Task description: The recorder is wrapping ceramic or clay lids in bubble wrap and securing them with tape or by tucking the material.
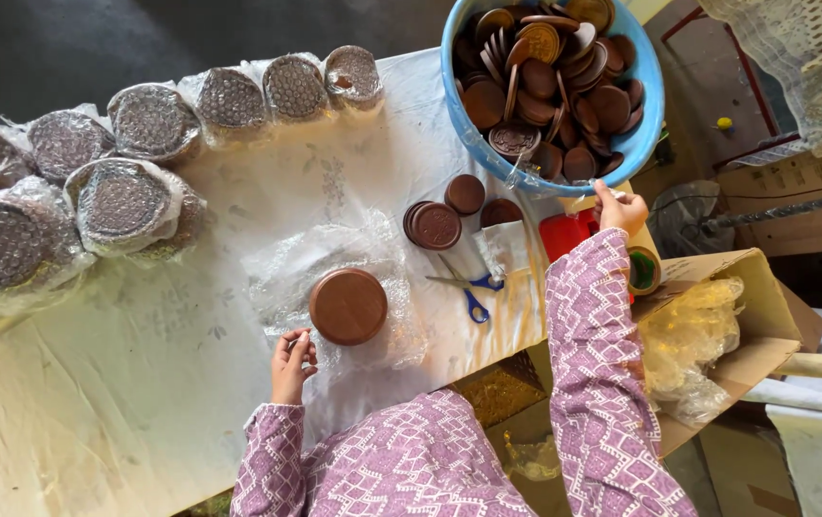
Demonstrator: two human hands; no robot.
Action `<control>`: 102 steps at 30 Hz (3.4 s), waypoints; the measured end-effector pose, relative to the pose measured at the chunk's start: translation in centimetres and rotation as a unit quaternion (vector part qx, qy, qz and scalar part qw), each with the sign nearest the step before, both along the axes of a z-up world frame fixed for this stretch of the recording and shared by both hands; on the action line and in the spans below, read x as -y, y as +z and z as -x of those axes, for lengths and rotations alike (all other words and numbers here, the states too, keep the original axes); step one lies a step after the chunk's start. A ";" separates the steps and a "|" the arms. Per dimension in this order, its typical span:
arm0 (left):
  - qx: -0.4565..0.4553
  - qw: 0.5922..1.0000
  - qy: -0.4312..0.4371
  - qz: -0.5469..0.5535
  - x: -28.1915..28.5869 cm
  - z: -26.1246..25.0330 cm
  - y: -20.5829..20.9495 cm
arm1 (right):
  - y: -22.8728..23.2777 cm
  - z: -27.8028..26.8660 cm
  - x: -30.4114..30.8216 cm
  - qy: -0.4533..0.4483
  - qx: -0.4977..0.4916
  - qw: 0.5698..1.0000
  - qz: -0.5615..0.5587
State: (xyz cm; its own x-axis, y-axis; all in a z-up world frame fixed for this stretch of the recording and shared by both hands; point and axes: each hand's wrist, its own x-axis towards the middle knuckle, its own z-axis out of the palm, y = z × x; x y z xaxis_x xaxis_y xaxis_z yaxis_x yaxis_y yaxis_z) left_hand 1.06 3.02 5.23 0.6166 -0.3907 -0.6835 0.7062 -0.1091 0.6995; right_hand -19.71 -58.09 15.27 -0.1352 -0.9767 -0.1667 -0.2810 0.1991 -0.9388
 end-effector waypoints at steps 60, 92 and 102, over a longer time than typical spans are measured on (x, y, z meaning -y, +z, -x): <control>0.519 0.649 -0.412 -0.373 0.3 1.5 -1.3 | -5.1 -9.7 -35.1 0.500 -0.269 0.736 0.370; 0.590 0.633 -0.391 -0.313 -1.9 1.5 -2.3 | -12.3 -6.4 -33.8 0.621 -0.313 0.624 0.356; 0.590 0.633 -0.395 -0.308 -2.0 1.3 -1.4 | -11.3 -7.1 -34.3 0.612 -0.308 0.638 0.352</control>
